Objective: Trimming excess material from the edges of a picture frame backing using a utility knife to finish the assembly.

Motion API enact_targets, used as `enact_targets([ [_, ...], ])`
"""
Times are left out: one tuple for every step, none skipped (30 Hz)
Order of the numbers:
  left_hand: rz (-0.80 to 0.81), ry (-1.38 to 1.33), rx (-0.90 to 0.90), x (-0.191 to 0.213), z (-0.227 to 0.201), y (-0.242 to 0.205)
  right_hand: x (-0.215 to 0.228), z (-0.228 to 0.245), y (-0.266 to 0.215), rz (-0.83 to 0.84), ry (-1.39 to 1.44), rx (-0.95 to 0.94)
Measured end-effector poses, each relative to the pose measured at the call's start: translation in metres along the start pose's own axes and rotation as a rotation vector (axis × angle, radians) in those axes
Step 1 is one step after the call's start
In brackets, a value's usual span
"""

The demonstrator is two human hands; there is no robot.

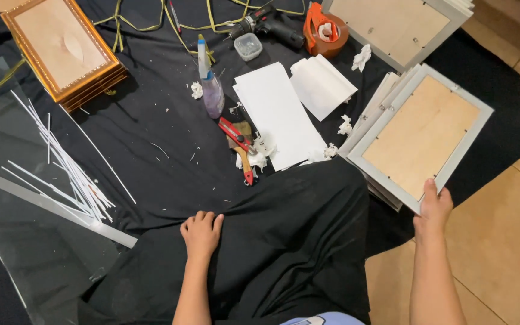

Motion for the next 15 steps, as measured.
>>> enact_targets([
  [-0.001, -0.003, 0.004, 0.008, -0.005, 0.0, -0.001, -0.001, 0.0, 0.004, -0.002, 0.003],
  [0.008, -0.067, -0.013, 0.016, -0.01, 0.0, -0.001, -0.005, -0.002, -0.005, -0.02, -0.017],
  [0.017, -0.131, -0.031, 0.024, -0.016, 0.0, -0.001, -0.009, -0.003, -0.015, -0.039, -0.037],
  [0.017, -0.131, -0.029, 0.025, -0.016, 0.001, -0.002, -0.012, -0.003, -0.013, -0.039, -0.037],
  [0.116, -0.124, 0.001, 0.017, -0.014, 0.002, -0.003, -0.012, -0.002, -0.023, -0.062, -0.015],
  [0.216, -0.115, 0.029, 0.009, -0.012, 0.001, -0.001, -0.014, -0.002, -0.036, -0.085, 0.005],
  [0.218, -0.113, 0.027, 0.011, -0.011, 0.006, -0.007, -0.012, -0.003, -0.038, -0.085, 0.003],
  [0.319, -0.124, 0.079, 0.004, -0.007, 0.008, -0.009, -0.006, -0.004, -0.058, -0.165, 0.034],
  [0.42, -0.133, 0.131, -0.003, -0.003, 0.009, -0.011, -0.001, -0.006, -0.077, -0.247, 0.064],
  [0.422, -0.135, 0.129, -0.005, -0.004, 0.013, -0.015, 0.004, -0.008, -0.078, -0.248, 0.064],
  [0.451, -0.126, 0.148, -0.01, -0.002, 0.016, -0.019, 0.009, -0.011, -0.087, -0.315, 0.06],
  [0.48, -0.117, 0.169, -0.014, 0.0, 0.019, -0.023, 0.014, -0.014, -0.093, -0.382, 0.056],
  [0.482, -0.119, 0.17, -0.012, -0.006, 0.018, -0.023, 0.012, -0.013, -0.093, -0.384, 0.057],
  [0.455, -0.073, 0.156, -0.007, -0.011, 0.019, -0.026, 0.008, -0.012, -0.082, -0.473, 0.033],
  [0.428, -0.027, 0.143, -0.001, -0.016, 0.019, -0.028, 0.004, -0.011, -0.071, -0.561, 0.008],
])
Point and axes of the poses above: each hand's wrist, its own y-axis towards the middle knuckle, its own x-axis out of the back of the hand, z = x × y, the point moved 9 cm from there along y, towards the middle knuckle, and after that the axes turned 3 degrees about z, right-handed, at the moved point
